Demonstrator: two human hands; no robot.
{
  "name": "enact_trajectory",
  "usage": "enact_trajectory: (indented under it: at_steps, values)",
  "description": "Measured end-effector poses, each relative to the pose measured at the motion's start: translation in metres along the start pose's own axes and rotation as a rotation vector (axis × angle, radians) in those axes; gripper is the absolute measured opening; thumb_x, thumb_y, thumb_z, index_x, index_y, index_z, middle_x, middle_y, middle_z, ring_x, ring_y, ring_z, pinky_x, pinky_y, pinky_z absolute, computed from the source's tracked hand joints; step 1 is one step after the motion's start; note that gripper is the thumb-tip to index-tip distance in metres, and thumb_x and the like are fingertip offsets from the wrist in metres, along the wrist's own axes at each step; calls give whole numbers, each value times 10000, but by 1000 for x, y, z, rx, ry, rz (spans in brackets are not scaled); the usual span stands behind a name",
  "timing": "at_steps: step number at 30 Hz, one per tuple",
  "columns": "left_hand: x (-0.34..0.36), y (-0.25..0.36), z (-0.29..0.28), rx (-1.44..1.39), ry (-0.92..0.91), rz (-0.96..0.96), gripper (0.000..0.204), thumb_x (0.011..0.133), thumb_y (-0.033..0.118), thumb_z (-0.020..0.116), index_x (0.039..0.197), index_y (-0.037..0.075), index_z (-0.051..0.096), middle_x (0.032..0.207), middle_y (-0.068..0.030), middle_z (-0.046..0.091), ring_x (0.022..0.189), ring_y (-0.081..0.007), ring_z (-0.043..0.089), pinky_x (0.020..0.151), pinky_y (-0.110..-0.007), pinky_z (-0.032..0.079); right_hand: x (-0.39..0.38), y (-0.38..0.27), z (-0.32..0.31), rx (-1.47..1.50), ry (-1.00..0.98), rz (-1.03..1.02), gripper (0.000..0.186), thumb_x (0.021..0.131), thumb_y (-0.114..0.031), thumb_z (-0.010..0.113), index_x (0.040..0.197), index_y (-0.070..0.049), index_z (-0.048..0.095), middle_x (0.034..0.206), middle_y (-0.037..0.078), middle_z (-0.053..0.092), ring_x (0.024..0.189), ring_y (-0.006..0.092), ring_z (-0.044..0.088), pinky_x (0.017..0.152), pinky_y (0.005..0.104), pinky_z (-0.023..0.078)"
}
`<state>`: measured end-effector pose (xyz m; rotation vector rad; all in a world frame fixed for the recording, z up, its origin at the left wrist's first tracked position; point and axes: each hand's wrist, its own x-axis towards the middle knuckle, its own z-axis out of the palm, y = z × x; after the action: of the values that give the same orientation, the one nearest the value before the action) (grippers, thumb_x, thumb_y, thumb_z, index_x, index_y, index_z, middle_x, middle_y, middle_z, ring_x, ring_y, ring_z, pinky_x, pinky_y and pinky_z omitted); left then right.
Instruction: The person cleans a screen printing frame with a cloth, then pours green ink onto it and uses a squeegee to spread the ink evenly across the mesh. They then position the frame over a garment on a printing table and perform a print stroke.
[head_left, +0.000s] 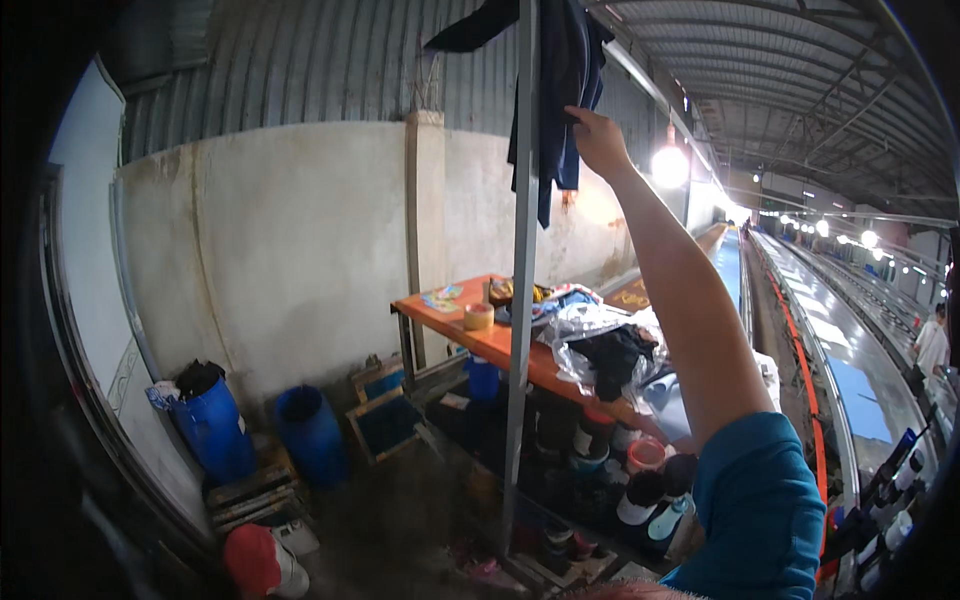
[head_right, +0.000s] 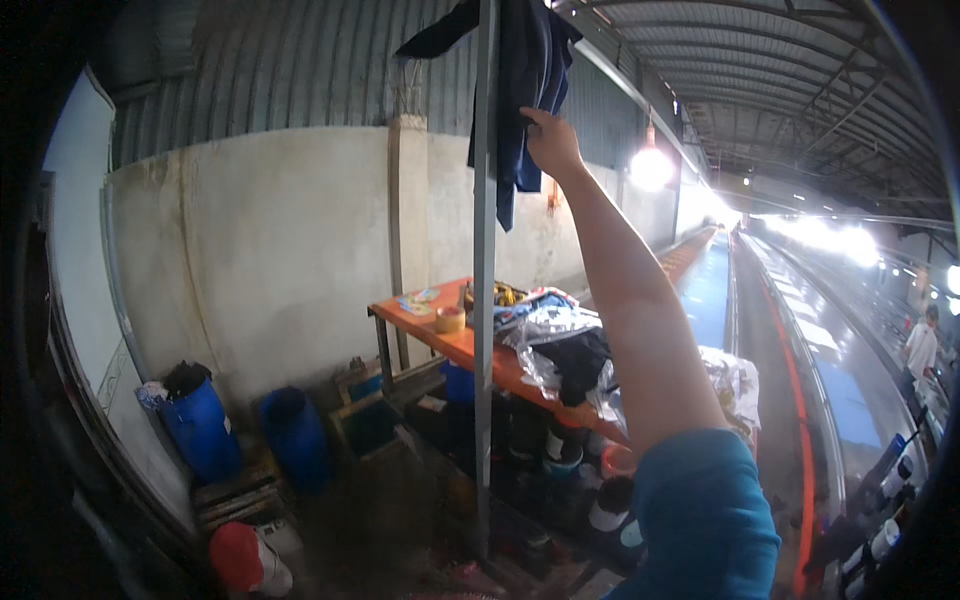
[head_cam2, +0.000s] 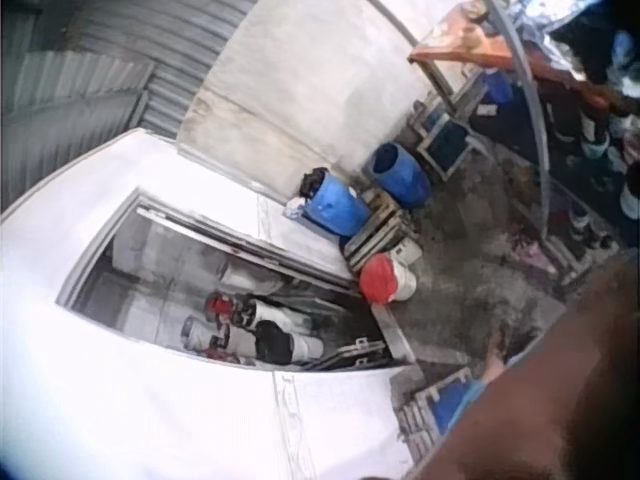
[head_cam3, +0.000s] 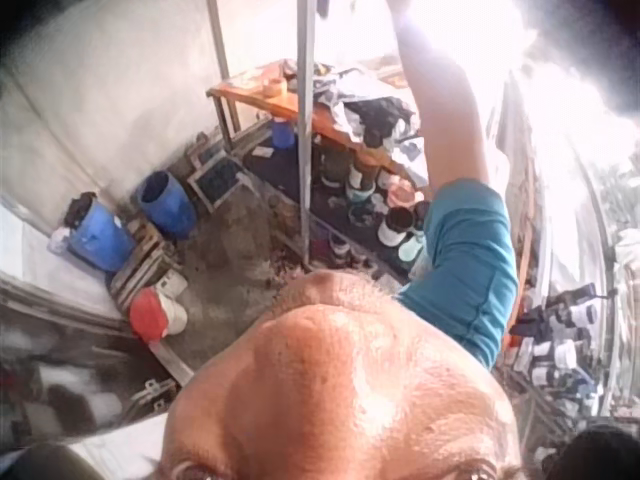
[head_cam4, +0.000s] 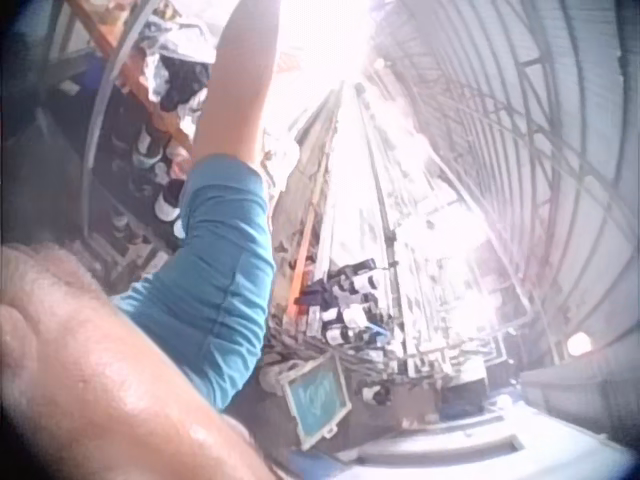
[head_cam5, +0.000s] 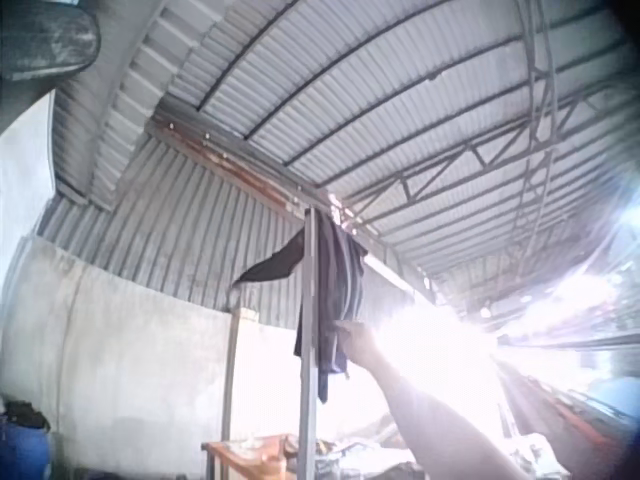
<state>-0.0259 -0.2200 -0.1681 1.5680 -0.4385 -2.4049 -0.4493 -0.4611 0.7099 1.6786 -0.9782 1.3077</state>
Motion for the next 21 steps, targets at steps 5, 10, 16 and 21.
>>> enact_trajectory:
  at_steps: [5,10,16,21]
  values:
    - [-8,-60,-46,82,62,-68,468,1025,466,483,1219,70,640,1112,-95,659,1014,-272,653,845,-436,545,-37,-52,-46,71,-228,65,269,956,-294,684,1162,-142,763,1086,161,754,1008,322,736,898,407,583]
    - [-51,-156,-113,263,61,-100,491,1039,463,455,1263,61,627,1167,-103,657,1062,-276,646,878,-446,539,-111,-143,-207,171,-595,-233,315,1033,-218,598,1257,-22,702,1133,65,768,1069,170,725,971,314,559]
    - [-77,-150,-152,551,38,-183,519,1057,459,422,1315,51,611,1233,-113,655,1119,-282,639,917,-458,531,-249,-284,-394,197,-939,36,307,1000,-153,584,1239,-6,708,1157,82,757,1072,163,714,944,299,561]
    - [-29,-100,-91,795,-63,-171,543,1071,456,395,1358,42,598,1287,-121,653,1167,-286,633,950,-469,525,-337,-392,-519,120,-958,405,307,972,-98,573,1224,8,713,1178,96,747,1074,157,705,921,287,564]
